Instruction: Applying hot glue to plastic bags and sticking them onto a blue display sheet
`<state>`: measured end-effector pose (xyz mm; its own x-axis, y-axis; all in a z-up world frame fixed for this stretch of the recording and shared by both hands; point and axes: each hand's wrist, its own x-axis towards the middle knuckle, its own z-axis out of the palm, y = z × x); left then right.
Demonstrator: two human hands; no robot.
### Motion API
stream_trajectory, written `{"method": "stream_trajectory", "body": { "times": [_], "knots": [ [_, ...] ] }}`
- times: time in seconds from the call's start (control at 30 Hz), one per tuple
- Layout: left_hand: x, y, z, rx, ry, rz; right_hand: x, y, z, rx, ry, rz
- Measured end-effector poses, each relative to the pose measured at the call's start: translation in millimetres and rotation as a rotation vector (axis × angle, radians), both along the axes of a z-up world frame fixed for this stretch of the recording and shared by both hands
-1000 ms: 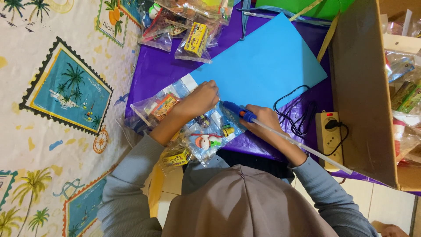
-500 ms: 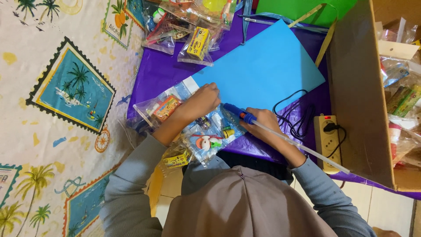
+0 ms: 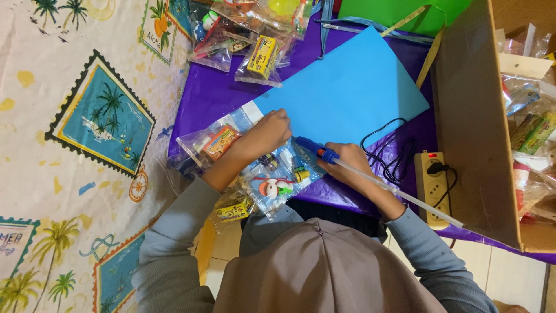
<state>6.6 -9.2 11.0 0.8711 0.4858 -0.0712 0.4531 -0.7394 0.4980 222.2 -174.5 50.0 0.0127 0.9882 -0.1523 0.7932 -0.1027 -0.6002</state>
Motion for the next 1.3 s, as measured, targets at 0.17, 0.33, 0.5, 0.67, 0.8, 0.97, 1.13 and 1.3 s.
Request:
{"method": "stream_trajectory", "body": {
  "times": [0.17,0.33,0.5,0.67,0.8,0.97,1.13,1.3],
  "knots": [
    [-0.2,1.1,-2.2,0.019,-0.001,-0.013,0.7,-0.6,-1.0,0.005,-0.012,0.003],
    [0.8,-0.3,1.8,-0.011,-0.013,0.002,1.2,-1.2,-0.8,-0.019,-0.013,-0.004],
    [-0.3,-0.4,-3.9,-0.018,-0.023,0.010,3.1,-1.2,-5.4,-0.022,-0.020,-0.009],
    [0.0,-0.7,2.2,-0.009,-0.026,-0.003,3.7,-1.1,-2.6,-0.046,-0.022,-0.014],
    [0.1,-0.2,4.3,-0.003,-0.023,-0.006,4.7,0.9,5.2,-0.078,-0.053,0.002],
    [-1.9,-0.3,2.4,0.005,-0.020,-0.017,3.9,2.1,12.2,-0.109,-0.077,0.012],
    [-2.2,-1.2,2.4,0.006,-0.030,-0.014,0.0,11.6,36.6,-0.205,-0.121,0.032],
    [-2.6,-5.8,11.7,-0.043,-0.035,0.001,-8.7,21.4,57.9,-0.264,-0.273,0.120]
  ]
}}
